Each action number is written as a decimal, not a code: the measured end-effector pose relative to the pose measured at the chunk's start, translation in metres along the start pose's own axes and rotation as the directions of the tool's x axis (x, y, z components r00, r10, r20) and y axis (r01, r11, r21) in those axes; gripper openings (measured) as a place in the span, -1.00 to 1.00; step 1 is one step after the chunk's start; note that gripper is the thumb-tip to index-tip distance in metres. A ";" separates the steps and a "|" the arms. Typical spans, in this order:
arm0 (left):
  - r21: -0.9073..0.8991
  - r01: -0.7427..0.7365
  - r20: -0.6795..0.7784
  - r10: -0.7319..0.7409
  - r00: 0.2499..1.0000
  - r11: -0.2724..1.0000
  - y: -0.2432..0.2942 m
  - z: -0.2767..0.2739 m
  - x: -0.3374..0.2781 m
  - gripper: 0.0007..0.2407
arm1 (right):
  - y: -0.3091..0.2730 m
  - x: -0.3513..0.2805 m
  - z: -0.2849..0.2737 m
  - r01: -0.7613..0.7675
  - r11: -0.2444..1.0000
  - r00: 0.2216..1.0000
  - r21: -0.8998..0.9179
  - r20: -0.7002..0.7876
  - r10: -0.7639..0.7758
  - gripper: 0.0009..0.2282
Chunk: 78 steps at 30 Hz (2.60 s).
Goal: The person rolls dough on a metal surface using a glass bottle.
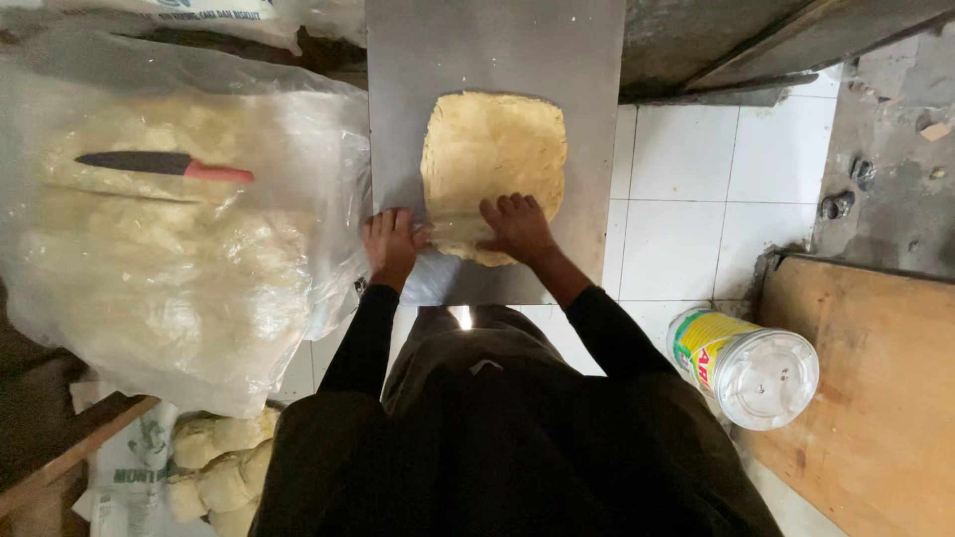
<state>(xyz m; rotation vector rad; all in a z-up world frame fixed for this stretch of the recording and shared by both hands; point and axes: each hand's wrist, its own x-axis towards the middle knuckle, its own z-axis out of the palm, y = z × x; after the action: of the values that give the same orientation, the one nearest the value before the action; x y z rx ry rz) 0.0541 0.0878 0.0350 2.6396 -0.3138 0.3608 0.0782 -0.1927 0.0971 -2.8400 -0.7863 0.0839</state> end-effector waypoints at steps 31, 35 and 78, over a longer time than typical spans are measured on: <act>0.095 0.375 -0.073 -0.369 0.926 0.922 -0.034 0.068 0.210 -0.71 | 0.063 0.152 0.009 -0.150 0.987 0.896 0.059 -0.413 0.161 -0.78; 0.171 0.486 -0.103 -0.475 0.874 0.857 -0.038 0.087 0.263 -0.71 | 0.088 0.186 0.004 -0.258 0.966 0.922 -0.022 -0.305 0.239 -0.74; -0.032 -0.071 -0.121 0.067 0.990 0.997 0.070 0.085 0.190 -0.87 | 0.127 0.067 0.001 -0.357 0.930 0.773 0.085 -0.531 0.346 -0.81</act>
<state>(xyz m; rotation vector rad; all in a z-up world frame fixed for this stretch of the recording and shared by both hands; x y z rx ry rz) 0.2305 -0.0430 0.0474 2.5635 -0.3700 0.5288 0.1989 -0.2646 0.0703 -2.7621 -0.1270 -0.6514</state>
